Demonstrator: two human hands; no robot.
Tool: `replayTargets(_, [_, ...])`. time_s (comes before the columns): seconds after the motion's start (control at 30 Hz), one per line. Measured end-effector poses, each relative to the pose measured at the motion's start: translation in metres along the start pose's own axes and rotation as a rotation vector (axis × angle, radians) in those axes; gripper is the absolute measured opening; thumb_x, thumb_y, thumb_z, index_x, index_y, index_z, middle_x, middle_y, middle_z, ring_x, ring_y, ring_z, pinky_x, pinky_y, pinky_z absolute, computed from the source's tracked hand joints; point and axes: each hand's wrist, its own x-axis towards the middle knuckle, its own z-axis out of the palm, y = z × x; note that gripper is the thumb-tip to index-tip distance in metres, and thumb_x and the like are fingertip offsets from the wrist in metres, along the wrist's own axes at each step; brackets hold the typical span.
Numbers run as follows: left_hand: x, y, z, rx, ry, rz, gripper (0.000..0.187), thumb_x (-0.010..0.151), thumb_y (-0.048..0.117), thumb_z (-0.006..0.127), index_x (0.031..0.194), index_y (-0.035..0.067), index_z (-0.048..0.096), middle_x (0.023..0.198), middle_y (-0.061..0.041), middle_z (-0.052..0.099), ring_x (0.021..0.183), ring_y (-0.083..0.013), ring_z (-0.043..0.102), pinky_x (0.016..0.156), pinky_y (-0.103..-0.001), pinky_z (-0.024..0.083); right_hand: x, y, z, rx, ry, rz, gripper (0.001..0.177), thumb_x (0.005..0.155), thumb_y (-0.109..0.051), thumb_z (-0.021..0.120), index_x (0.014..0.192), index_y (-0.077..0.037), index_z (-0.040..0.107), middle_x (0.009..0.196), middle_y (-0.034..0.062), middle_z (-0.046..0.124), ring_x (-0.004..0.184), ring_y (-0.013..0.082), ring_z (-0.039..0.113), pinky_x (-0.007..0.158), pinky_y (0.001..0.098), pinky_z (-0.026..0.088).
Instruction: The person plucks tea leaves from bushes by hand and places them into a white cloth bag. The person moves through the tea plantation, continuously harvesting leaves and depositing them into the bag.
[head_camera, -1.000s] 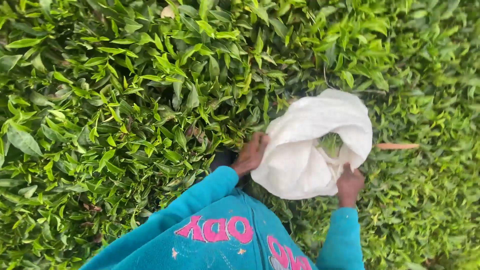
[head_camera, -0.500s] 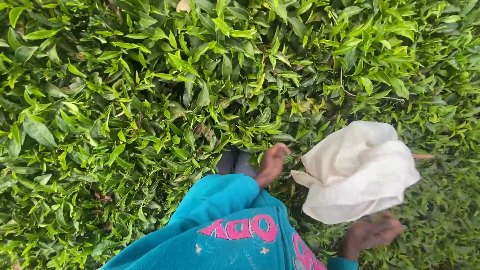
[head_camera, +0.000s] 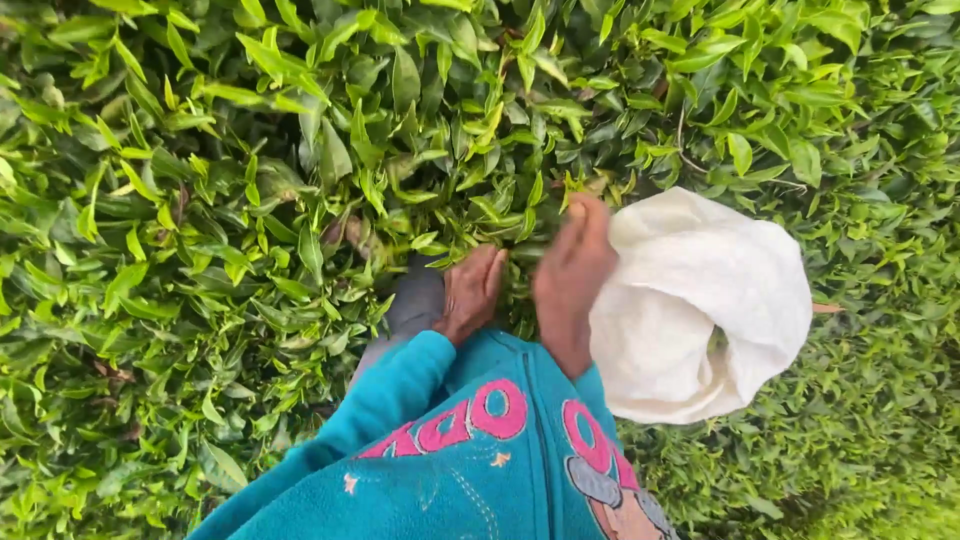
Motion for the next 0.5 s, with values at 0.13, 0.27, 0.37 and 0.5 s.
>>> replayTargets(0.13, [-0.028, -0.001, -0.012, -0.224, 0.059, -0.158, 0.039, 0.12, 0.026, 0.049, 0.087, 0.008, 0.057, 0.078, -0.019, 0.059, 0.076, -0.0361, 0.066, 0.075, -0.047, 0.056, 0.014, 0.168, 0.088, -0.774, -0.657, 0.273, 0.085, 0.122, -0.063, 0.02, 0.074, -0.011, 0.068, 0.052, 0.0051, 0.059, 0.047, 0.0181, 0.064, 0.051, 0.042, 0.062])
replayTargets(0.27, [-0.015, -0.015, 0.001, -0.557, 0.149, -0.487, 0.038, 0.121, 0.025, 0.047, 0.094, 0.009, 0.069, 0.072, -0.009, 0.068, 0.05, -0.0214, 0.069, 0.047, -0.036, 0.062, 0.003, 0.198, 0.096, -0.318, -0.625, 0.273, 0.06, 0.113, -0.044, 0.053, 0.059, -0.019, 0.05, 0.045, 0.0047, 0.042, 0.041, 0.0208, 0.046, 0.05, 0.0422, 0.041])
replayTargets(0.37, [0.025, -0.009, 0.02, -0.786, 0.119, -0.758, 0.039, 0.116, 0.024, 0.049, 0.096, 0.003, 0.075, 0.069, -0.002, 0.05, 0.042, -0.0151, 0.052, 0.035, -0.031, 0.054, -0.001, 0.214, 0.093, -0.215, -0.649, 0.39, 0.056, 0.108, -0.044, 0.06, 0.058, -0.019, 0.052, 0.046, 0.0043, 0.045, 0.043, 0.0211, 0.051, 0.056, 0.0429, 0.045])
replayTargets(0.5, [0.055, -0.078, 0.113, -0.673, 0.212, -0.917, 0.035, 0.099, 0.029, 0.071, 0.081, 0.0, 0.077, 0.058, -0.018, 0.063, 0.047, -0.03, 0.066, 0.031, -0.045, 0.051, 0.008, 0.221, 0.099, -0.193, -0.726, 0.54, 0.038, 0.094, -0.037, 0.075, 0.064, -0.014, 0.072, 0.049, 0.0089, 0.058, 0.044, 0.0243, 0.063, 0.046, 0.0389, 0.049])
